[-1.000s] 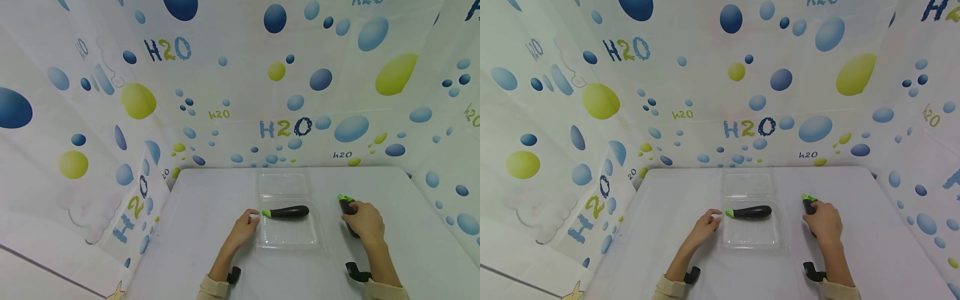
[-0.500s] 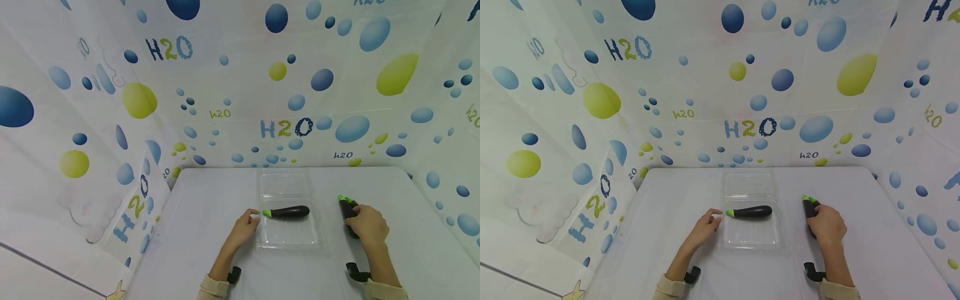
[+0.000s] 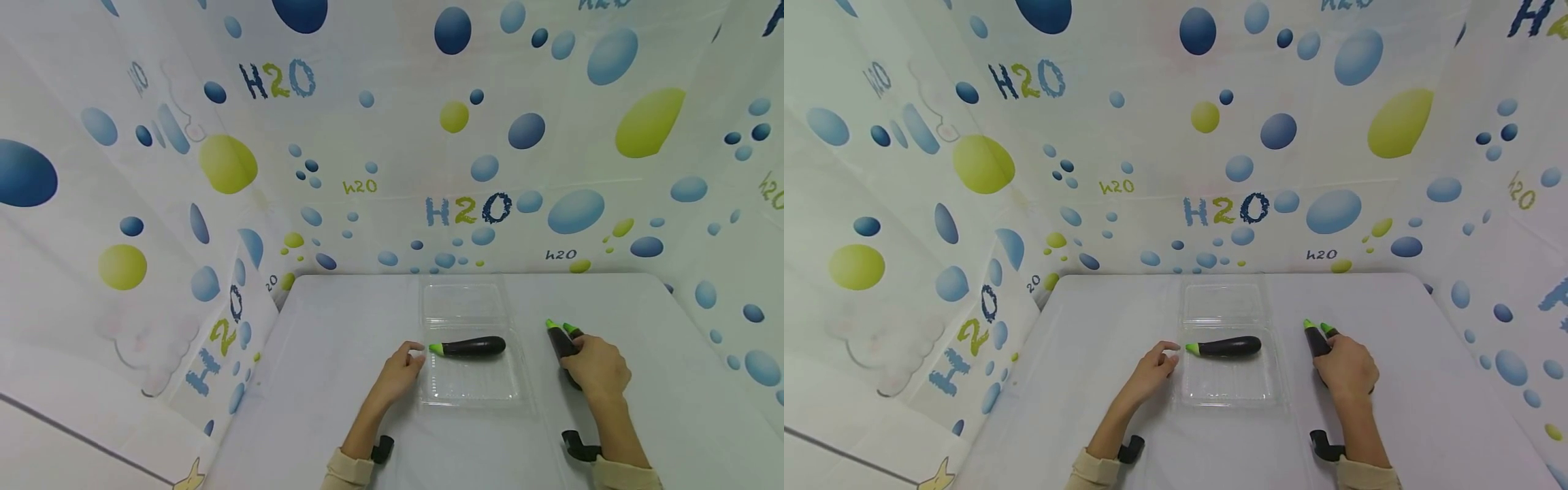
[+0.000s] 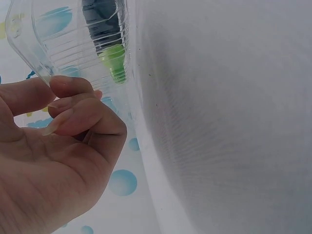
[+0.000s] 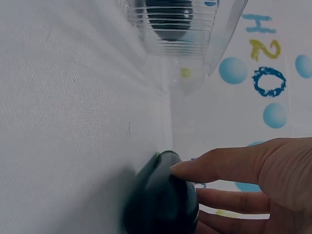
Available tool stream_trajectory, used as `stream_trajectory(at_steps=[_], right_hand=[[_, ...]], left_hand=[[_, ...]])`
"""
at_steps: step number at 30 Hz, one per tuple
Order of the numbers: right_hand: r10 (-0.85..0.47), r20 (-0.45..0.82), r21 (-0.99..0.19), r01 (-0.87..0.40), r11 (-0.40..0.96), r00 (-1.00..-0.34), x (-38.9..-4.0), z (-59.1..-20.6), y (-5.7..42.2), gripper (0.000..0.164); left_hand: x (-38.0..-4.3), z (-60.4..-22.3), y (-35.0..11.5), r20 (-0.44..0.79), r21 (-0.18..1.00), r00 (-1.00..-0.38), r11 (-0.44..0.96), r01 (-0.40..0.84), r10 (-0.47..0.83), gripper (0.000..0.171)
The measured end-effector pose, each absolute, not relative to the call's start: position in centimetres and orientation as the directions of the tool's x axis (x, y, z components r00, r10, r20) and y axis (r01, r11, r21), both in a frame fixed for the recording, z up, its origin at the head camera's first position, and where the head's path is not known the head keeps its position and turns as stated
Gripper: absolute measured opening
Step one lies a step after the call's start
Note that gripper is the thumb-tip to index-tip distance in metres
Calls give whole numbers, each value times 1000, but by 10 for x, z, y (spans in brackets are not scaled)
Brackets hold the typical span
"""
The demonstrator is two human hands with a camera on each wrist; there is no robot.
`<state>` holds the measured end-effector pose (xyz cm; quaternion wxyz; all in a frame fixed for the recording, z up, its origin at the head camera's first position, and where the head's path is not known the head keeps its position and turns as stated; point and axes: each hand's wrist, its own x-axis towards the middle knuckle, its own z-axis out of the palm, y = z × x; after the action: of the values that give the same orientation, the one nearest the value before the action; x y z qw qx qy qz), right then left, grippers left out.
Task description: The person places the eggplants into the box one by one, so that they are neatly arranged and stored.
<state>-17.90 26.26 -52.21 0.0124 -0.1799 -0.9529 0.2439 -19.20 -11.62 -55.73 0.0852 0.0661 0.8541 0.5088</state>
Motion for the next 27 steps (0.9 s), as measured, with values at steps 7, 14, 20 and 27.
stream_trajectory(at_steps=[7,14,20,27], right_hand=[[359,-57,-471,342,813,-932,-180,-524,262,51],[364,-24,-487,329,809,-931,-179,-525,260,49],[363,26,-521,297,800,-931,-178,-523,261,46],[351,67,-554,258,792,-934,-177,-517,261,46]], left_hand=[[-193,-557,-116,-90,879,-976,477,17,201,37],[-191,-557,-116,-78,877,-975,480,31,206,37],[-191,-556,-117,-80,881,-976,473,27,205,36],[-191,-556,-117,-86,877,-975,480,23,205,36]])
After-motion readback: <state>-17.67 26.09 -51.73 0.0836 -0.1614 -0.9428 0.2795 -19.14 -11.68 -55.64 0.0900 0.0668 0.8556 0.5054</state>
